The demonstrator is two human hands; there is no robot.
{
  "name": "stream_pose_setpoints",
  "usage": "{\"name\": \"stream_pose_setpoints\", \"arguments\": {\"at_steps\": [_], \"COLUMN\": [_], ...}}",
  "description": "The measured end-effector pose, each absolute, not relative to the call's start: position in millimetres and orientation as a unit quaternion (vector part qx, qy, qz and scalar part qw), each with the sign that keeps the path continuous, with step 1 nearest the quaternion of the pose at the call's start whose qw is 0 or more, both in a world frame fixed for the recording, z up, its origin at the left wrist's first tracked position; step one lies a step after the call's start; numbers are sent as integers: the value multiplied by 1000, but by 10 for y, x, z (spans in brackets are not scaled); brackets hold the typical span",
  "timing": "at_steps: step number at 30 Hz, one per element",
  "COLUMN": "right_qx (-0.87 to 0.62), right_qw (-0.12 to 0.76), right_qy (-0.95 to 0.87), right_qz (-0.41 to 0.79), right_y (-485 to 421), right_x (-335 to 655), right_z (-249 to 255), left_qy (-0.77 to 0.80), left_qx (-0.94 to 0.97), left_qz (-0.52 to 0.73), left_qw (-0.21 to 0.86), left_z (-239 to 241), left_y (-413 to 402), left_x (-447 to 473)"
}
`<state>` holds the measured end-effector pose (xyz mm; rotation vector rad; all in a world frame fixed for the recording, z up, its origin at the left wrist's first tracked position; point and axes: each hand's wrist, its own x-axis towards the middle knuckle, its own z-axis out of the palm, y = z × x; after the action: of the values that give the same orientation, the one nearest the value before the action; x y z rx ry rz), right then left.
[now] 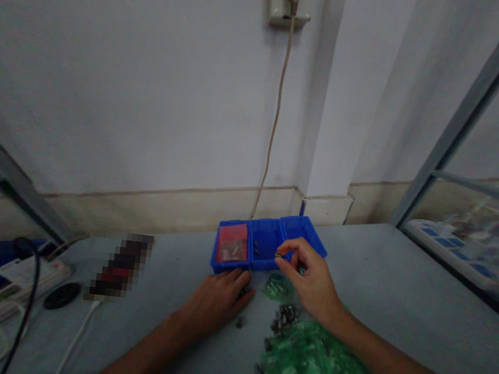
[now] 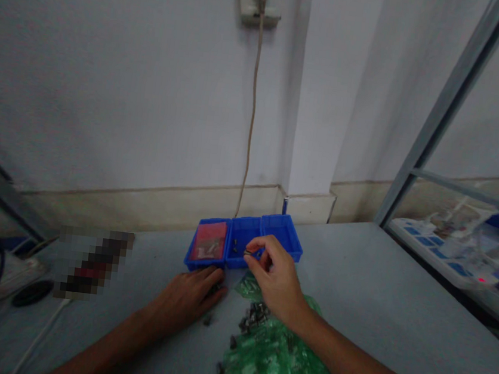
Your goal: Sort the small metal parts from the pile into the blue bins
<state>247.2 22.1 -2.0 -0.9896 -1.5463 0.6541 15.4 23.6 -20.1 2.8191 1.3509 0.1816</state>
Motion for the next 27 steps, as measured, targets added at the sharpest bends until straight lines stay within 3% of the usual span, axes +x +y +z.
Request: {"name": "stream_pose_setpoints", "arguments": {"at_steps": [14, 27], "right_qx": [-433, -277], "right_qw": [568, 588], "right_qy": [-615, -414], "right_qz": [335, 638], "right_y": [262, 337], "right_x": [2487, 2485], "right_z": [-1, 8], "left_qy": [434, 439], "left_qx": [899, 897], "left_qz": [54, 45], "left_qw": [4, 4], "left_z": [-164, -164], "left_y": [228, 232], "left_x": [164, 164]}}
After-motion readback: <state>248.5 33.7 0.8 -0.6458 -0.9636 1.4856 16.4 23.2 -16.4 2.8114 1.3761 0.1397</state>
